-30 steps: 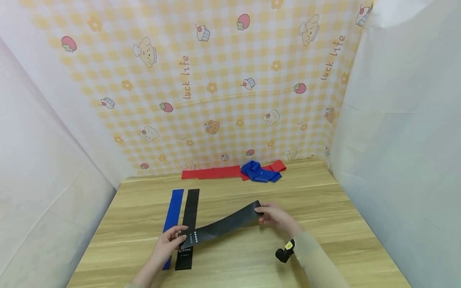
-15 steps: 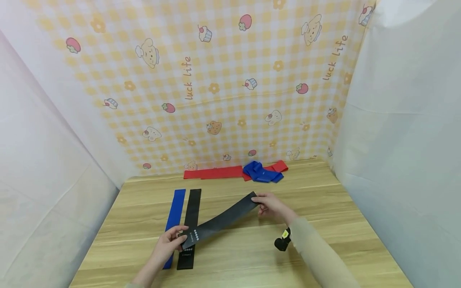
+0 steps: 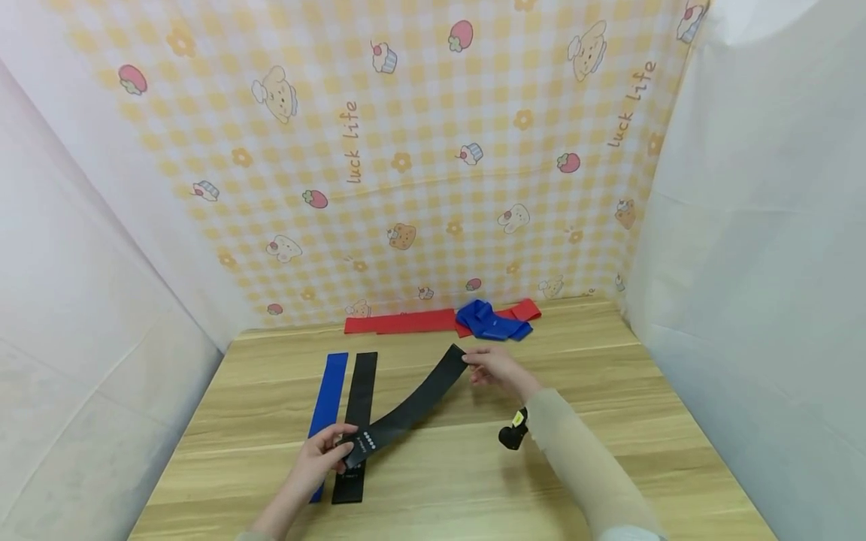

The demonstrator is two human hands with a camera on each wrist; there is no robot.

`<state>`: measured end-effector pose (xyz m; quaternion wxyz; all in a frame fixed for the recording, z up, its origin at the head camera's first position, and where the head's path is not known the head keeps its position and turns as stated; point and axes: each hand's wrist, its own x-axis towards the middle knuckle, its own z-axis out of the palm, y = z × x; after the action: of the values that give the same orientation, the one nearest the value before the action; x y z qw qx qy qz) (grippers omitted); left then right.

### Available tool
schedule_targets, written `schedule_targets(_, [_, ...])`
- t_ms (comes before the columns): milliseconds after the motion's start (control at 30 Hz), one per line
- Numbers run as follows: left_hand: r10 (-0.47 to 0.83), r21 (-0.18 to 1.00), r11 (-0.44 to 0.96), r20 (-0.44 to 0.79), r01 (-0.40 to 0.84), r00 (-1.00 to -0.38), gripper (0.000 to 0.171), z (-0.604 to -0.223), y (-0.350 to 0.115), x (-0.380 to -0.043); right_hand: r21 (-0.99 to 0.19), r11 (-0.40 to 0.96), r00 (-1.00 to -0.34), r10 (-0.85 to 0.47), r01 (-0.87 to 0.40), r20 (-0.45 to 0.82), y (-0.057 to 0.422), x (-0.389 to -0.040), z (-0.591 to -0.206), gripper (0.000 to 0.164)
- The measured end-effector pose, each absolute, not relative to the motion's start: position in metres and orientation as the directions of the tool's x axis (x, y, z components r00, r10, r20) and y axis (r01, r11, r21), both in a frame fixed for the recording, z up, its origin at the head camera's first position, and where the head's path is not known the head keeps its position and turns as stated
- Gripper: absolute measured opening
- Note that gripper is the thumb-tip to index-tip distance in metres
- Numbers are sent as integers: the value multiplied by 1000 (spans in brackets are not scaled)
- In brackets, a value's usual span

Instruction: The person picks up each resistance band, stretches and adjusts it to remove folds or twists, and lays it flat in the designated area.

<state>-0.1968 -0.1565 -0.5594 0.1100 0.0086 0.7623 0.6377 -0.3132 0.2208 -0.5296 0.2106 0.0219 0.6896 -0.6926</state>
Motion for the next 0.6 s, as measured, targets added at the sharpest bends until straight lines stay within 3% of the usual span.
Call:
schedule_targets(100, [156, 972, 198, -158, -126, -975, 30, -560, -155, -196, -941, 39, -913, -233, 335, -335, 217, -315, -530, 33])
schedule_targets(333, [167, 968, 201, -184, -149, -969, 24, -559, -153, -192, -936, 19, -915, -205, 352, -349, 208, -319, -532, 24])
schedule_targets(600, [199, 964, 204, -212, -171, -957, 20, -563, -151, -192, -939, 43, -925, -165, 340, -343, 200, -322, -534, 34])
